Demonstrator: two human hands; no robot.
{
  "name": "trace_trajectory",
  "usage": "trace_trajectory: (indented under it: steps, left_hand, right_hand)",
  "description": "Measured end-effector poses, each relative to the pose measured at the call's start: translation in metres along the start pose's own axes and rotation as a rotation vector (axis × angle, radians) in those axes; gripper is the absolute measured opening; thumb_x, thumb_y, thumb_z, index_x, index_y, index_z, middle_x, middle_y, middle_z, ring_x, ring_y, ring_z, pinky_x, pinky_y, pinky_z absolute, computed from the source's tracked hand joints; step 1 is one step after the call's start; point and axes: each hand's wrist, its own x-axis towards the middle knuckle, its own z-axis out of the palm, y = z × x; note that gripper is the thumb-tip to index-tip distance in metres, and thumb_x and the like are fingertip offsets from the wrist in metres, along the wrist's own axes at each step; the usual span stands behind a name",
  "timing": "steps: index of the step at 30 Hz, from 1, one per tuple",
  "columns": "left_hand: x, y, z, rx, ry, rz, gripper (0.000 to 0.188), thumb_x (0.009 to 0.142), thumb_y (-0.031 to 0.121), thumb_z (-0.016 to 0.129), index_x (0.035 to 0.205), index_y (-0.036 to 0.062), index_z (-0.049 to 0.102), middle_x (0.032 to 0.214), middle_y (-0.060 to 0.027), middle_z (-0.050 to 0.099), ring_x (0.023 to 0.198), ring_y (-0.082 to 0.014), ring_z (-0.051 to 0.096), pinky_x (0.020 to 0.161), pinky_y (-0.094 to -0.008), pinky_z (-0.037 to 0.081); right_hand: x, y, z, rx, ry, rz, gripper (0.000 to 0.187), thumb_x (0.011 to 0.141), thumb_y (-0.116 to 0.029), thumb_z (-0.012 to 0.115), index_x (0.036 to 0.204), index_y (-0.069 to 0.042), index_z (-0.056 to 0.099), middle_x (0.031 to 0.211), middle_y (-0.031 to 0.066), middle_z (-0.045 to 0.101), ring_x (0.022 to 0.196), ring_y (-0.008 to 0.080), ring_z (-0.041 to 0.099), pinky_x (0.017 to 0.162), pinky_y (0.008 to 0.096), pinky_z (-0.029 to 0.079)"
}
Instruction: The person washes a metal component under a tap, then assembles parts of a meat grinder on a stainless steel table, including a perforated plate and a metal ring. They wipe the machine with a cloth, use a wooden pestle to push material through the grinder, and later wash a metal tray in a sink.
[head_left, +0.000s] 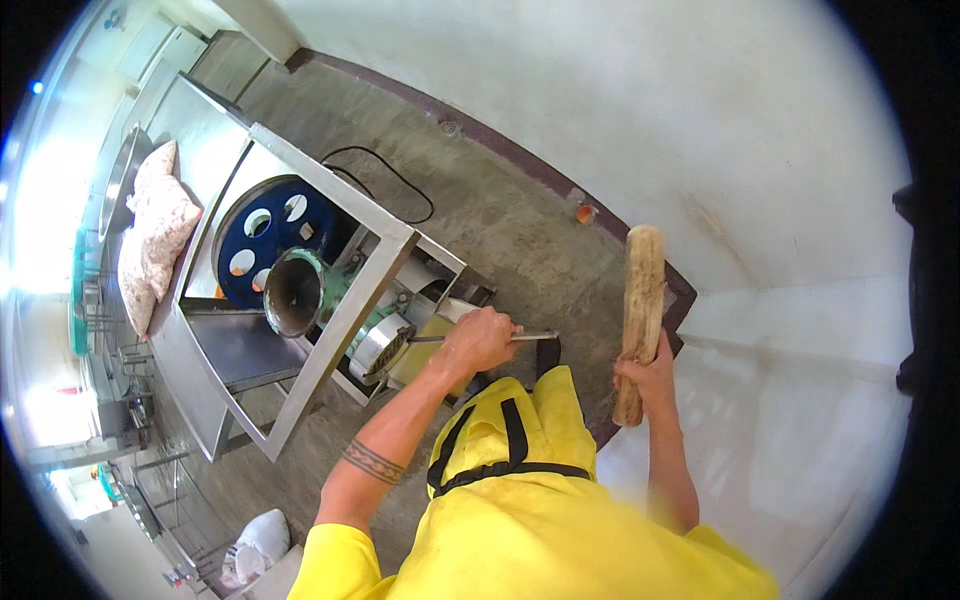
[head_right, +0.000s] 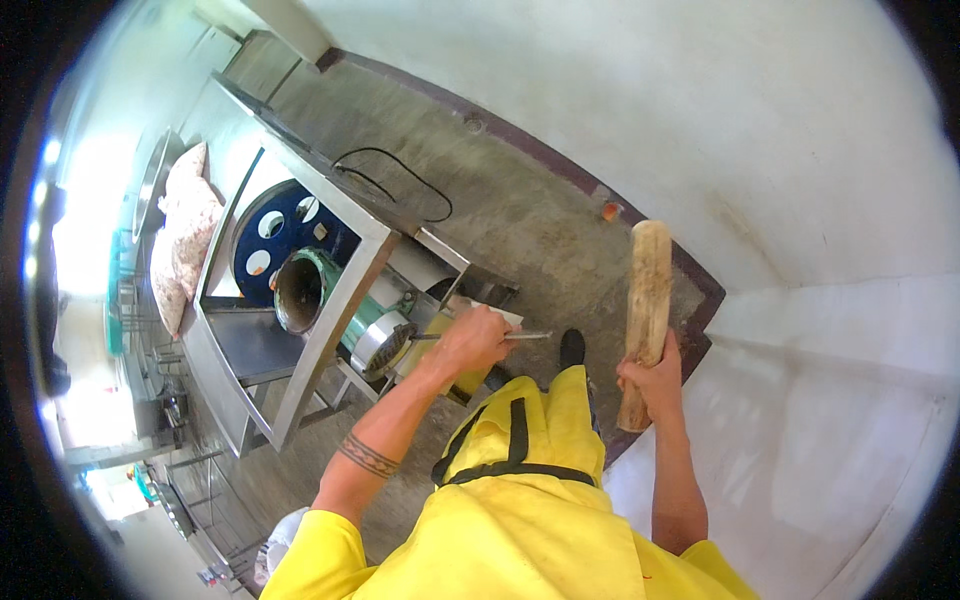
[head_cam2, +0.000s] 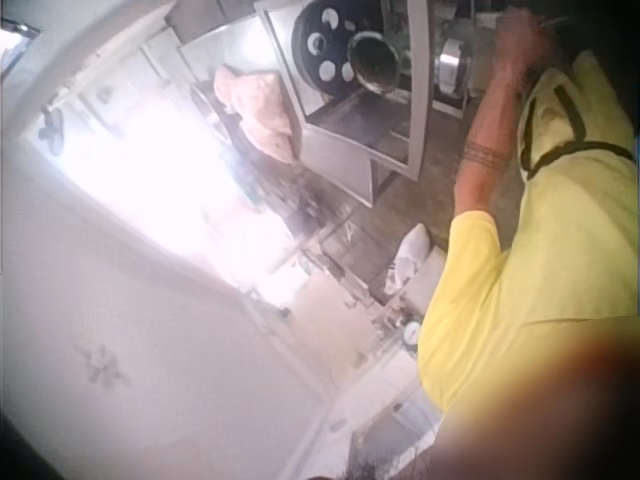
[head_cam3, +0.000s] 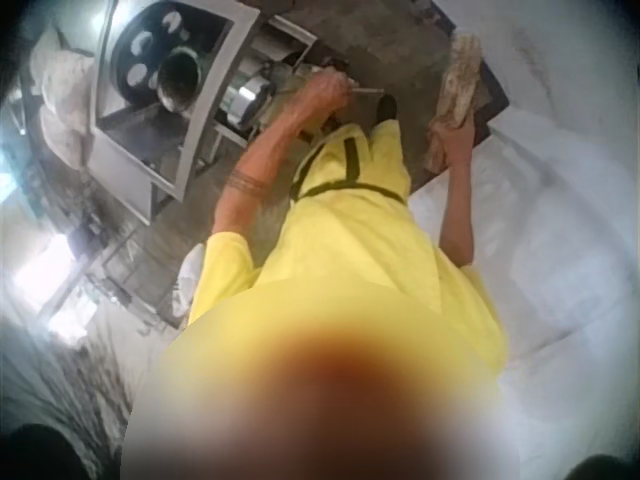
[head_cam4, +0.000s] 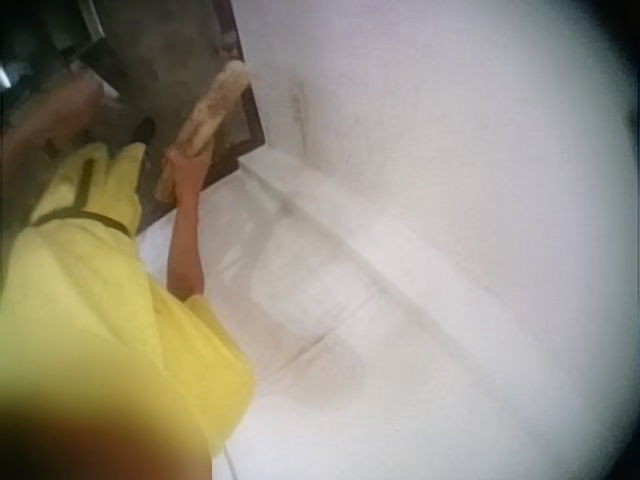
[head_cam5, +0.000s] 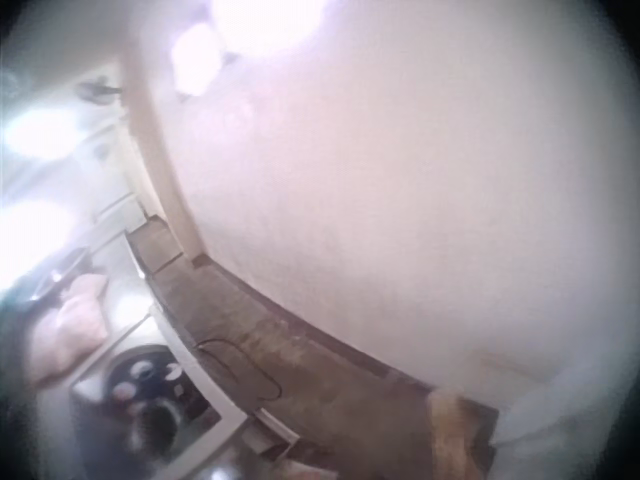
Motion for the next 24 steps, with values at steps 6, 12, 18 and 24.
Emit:
trace_trajectory:
  steps: [6, 12, 18, 24]
  left_hand:
    - [0.01, -0.005, -0.002, 0.009, -0.059, 0.012, 0.023, 0.086, 0.027, 0.068, 0.098, 0.01, 0.078, 0.088, -0.0211, 0.071, 0.084, -0.0406, 0.068, 0.078, -0.0489, 0.055]
    - [0.021, -0.03, 0.017, -0.007, -0.066, -0.013, 0.026, 0.085, 0.028, 0.067, 0.094, 0.0063, 0.077, 0.087, -0.0233, 0.07, 0.085, -0.0414, 0.068, 0.079, -0.0491, 0.055]
    - [-0.03, -0.073, 0.024, 0.121, -0.06, 0.04, 0.024, 0.083, 0.029, 0.068, 0.09, 0.0077, 0.077, 0.083, -0.0221, 0.07, 0.08, -0.0409, 0.068, 0.075, -0.0508, 0.055]
    - [-0.053, -0.018, 0.031, -0.003, -0.049, 0.144, 0.022, 0.085, 0.026, 0.069, 0.092, 0.007, 0.078, 0.081, -0.0207, 0.07, 0.08, -0.042, 0.068, 0.073, -0.0508, 0.055]
  right_hand:
    - [-0.019, -0.001, -0.027, 0.18, 0.173, -0.038, 0.05, 0.071, 0.001, 0.073, 0.115, -0.002, 0.05, 0.08, 0.0109, 0.062, 0.06, 0.0197, 0.062, 0.053, 0.0334, 0.052]
    - [-0.058, 0.012, 0.056, -0.271, 0.4, -0.38, 0.051, 0.07, -0.008, 0.075, 0.116, -0.003, 0.055, 0.087, 0.0104, 0.065, 0.07, 0.0231, 0.065, 0.065, 0.0353, 0.055]
    - [-0.059, 0.025, -0.028, 0.039, 0.153, 0.035, 0.05, 0.069, -0.005, 0.074, 0.114, -0.001, 0.051, 0.084, 0.0099, 0.062, 0.062, 0.0206, 0.064, 0.052, 0.0334, 0.054]
    - [-0.018, 0.026, -0.042, 0.345, 0.334, -0.144, 0.043, 0.074, -0.002, 0.072, 0.111, -0.002, 0.048, 0.079, 0.0089, 0.059, 0.054, 0.0227, 0.061, 0.049, 0.0358, 0.054]
